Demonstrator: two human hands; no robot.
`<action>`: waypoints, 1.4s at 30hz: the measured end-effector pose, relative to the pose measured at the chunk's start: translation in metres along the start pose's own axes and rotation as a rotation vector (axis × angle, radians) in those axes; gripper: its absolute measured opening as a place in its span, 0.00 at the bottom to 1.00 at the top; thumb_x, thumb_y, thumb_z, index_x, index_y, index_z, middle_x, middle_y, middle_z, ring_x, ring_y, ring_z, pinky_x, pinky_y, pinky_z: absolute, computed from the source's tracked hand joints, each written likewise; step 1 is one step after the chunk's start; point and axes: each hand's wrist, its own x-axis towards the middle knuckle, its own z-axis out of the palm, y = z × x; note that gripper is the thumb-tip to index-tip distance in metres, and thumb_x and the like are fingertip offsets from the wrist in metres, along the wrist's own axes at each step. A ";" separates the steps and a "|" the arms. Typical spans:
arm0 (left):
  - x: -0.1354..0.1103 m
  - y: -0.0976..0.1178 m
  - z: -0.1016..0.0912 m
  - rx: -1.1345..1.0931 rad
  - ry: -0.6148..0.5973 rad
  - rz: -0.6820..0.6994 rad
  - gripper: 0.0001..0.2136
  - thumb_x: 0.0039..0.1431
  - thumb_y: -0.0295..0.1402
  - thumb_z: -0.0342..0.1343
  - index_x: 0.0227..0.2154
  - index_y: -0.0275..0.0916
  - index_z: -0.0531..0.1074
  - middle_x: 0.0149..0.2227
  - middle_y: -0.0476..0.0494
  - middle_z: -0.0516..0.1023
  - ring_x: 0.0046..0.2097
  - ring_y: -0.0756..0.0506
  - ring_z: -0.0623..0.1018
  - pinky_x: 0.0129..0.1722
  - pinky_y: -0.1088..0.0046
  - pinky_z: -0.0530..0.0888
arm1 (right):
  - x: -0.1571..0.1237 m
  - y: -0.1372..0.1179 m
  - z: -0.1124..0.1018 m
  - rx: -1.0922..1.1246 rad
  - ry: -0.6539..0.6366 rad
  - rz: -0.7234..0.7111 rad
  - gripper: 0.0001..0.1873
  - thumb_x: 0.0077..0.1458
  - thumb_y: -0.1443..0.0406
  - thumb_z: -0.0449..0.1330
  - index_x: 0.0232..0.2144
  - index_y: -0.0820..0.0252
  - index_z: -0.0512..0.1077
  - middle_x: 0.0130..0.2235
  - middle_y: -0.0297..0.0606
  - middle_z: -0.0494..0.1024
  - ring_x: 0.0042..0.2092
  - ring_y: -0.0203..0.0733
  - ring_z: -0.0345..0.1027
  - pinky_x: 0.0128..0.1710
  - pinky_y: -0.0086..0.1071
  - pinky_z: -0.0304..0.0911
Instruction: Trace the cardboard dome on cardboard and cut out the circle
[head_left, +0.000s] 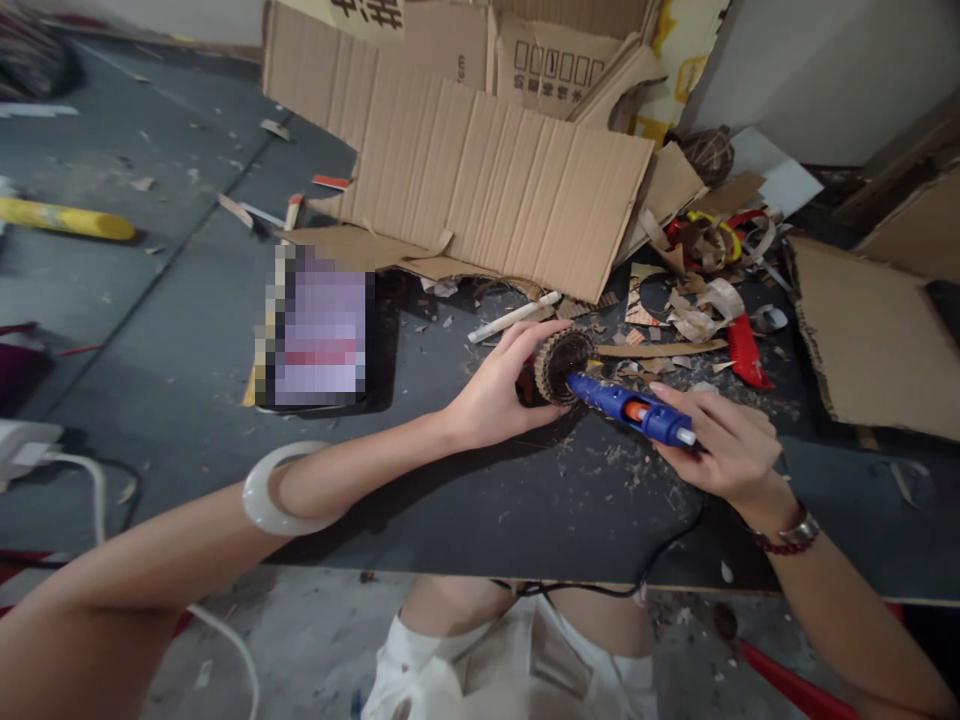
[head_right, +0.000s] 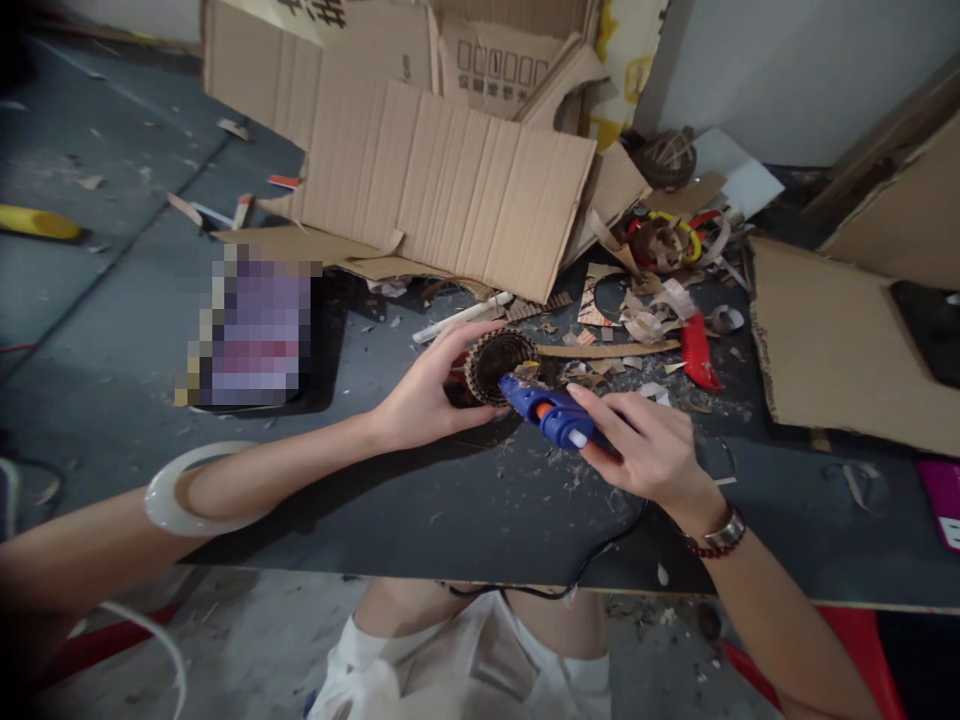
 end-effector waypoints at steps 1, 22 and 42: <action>0.000 0.000 0.000 0.002 0.001 0.001 0.35 0.48 0.31 0.65 0.60 0.43 0.57 0.58 0.37 0.64 0.58 0.38 0.70 0.54 0.58 0.74 | 0.000 0.000 0.000 -0.009 0.006 0.014 0.26 0.55 0.64 0.63 0.55 0.62 0.68 0.35 0.39 0.80 0.32 0.38 0.72 0.33 0.30 0.65; -0.001 0.001 0.001 -0.048 -0.011 -0.022 0.36 0.48 0.31 0.65 0.60 0.44 0.57 0.58 0.36 0.64 0.55 0.39 0.72 0.43 0.64 0.79 | -0.001 0.000 0.001 -0.014 -0.005 0.040 0.29 0.55 0.63 0.63 0.59 0.58 0.64 0.38 0.38 0.80 0.34 0.38 0.74 0.35 0.29 0.67; 0.000 0.001 0.001 -0.043 -0.021 -0.013 0.36 0.47 0.31 0.65 0.60 0.43 0.58 0.57 0.37 0.65 0.57 0.37 0.71 0.45 0.63 0.78 | 0.006 -0.003 0.008 -0.042 0.032 0.158 0.24 0.53 0.61 0.65 0.51 0.62 0.68 0.39 0.43 0.81 0.35 0.41 0.76 0.35 0.29 0.69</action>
